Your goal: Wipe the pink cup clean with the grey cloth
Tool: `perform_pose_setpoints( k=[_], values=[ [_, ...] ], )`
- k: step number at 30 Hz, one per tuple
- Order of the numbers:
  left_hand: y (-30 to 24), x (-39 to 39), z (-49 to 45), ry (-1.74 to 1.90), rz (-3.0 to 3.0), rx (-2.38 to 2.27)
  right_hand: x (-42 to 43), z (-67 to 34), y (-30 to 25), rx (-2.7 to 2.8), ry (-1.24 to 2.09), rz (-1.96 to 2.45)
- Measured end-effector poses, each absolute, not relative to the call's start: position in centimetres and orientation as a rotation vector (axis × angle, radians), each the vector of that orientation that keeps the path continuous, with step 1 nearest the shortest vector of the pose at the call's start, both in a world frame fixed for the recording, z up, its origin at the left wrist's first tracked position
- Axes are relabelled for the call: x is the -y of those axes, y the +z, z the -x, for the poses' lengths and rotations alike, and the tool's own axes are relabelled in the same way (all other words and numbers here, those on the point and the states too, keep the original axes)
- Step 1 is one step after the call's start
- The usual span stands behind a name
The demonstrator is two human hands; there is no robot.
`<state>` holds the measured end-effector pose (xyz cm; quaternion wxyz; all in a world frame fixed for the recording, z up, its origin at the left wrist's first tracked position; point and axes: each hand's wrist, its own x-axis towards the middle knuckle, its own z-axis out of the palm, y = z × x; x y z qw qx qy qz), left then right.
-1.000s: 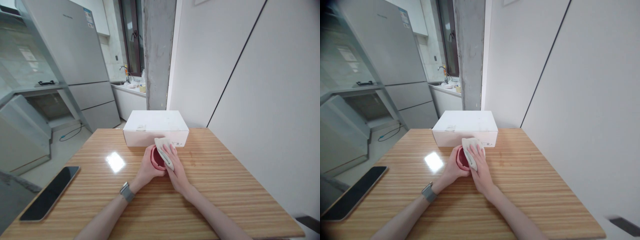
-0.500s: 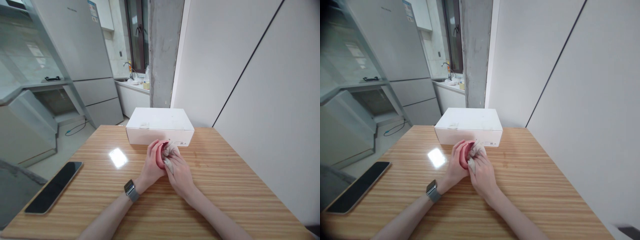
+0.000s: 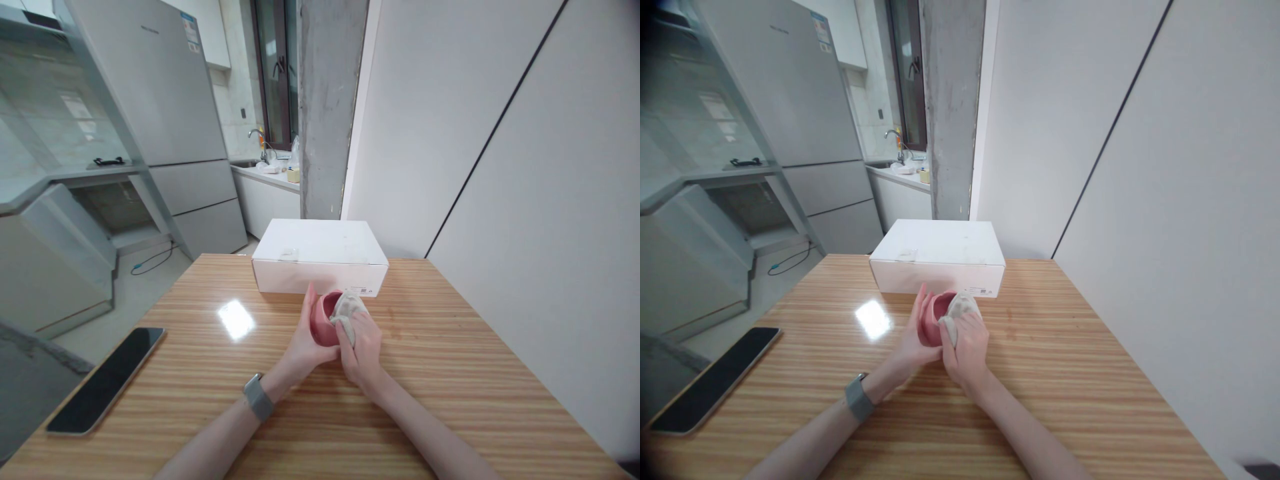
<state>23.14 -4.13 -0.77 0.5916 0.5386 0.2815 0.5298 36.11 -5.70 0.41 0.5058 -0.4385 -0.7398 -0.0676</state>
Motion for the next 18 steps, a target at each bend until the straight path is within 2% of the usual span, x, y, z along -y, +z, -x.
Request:
perform_pose_setpoints(
  k=[3, 6, 12, 18],
  values=[
    [0.3, 3.9, -22.6, 1.089, -0.791, -0.512, 5.5, -36.9, 0.7, 1.770, -0.215, 1.000],
    [1.1, 3.3, -22.0, 0.948, -0.573, -0.475, 5.6, -37.3, 1.4, 1.863, -0.297, 0.850],
    [0.2, 2.1, -20.8, 0.698, -0.634, -0.492, 6.1, -37.2, 2.6, 2.037, -0.425, 0.599],
    [-1.4, 1.5, -20.3, 0.838, -0.650, -0.528, 6.5, -36.8, 2.2, 2.147, -0.367, 0.596]
  ],
)
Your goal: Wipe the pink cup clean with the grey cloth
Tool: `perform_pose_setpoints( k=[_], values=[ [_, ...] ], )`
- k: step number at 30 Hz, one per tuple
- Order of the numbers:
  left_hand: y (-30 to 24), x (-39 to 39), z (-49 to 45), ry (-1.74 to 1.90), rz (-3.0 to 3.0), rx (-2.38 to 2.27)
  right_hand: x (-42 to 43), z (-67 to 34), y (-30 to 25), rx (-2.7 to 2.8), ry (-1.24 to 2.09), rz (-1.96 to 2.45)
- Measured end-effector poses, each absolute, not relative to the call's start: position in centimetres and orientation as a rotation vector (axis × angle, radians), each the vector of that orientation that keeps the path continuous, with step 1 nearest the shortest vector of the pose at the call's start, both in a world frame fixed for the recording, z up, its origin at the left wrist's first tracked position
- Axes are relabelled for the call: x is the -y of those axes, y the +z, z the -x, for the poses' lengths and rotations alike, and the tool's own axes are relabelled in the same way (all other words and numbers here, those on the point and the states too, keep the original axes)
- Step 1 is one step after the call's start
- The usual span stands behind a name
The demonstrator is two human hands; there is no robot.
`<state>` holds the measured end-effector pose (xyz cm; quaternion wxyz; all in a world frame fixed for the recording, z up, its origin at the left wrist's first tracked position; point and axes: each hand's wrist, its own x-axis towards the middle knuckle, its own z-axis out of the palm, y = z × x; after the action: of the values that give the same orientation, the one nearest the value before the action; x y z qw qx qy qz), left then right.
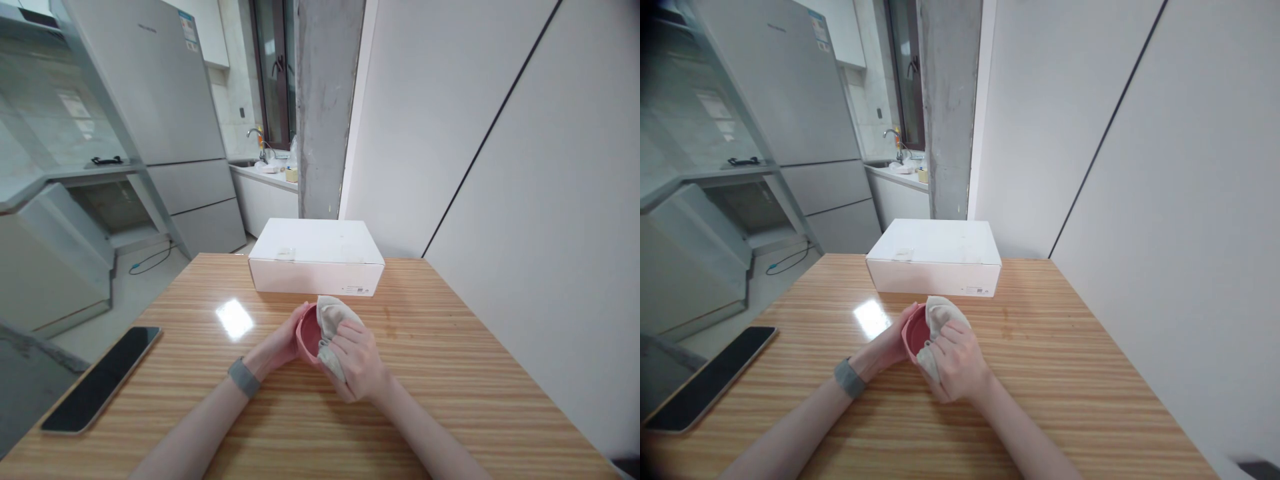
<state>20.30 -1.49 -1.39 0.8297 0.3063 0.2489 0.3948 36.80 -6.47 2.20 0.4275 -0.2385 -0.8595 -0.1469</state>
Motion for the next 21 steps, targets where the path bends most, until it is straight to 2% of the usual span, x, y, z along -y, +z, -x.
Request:
perform_pose_setpoints(
  k=[12, 17, 21],
  values=[
    [-0.5, 2.1, -21.5, 1.158, -0.703, -0.662, 5.9, -35.4, 1.8, 2.129, -0.337, 0.925],
    [-0.6, 3.4, -22.3, 1.265, -0.603, -0.647, 6.8, -33.6, 1.8, 1.983, -0.298, 0.959],
    [-0.3, 4.5, -22.9, 1.232, -0.545, -0.563, 7.1, -33.6, 1.7, 1.926, -0.412, 0.895]
  ],
)
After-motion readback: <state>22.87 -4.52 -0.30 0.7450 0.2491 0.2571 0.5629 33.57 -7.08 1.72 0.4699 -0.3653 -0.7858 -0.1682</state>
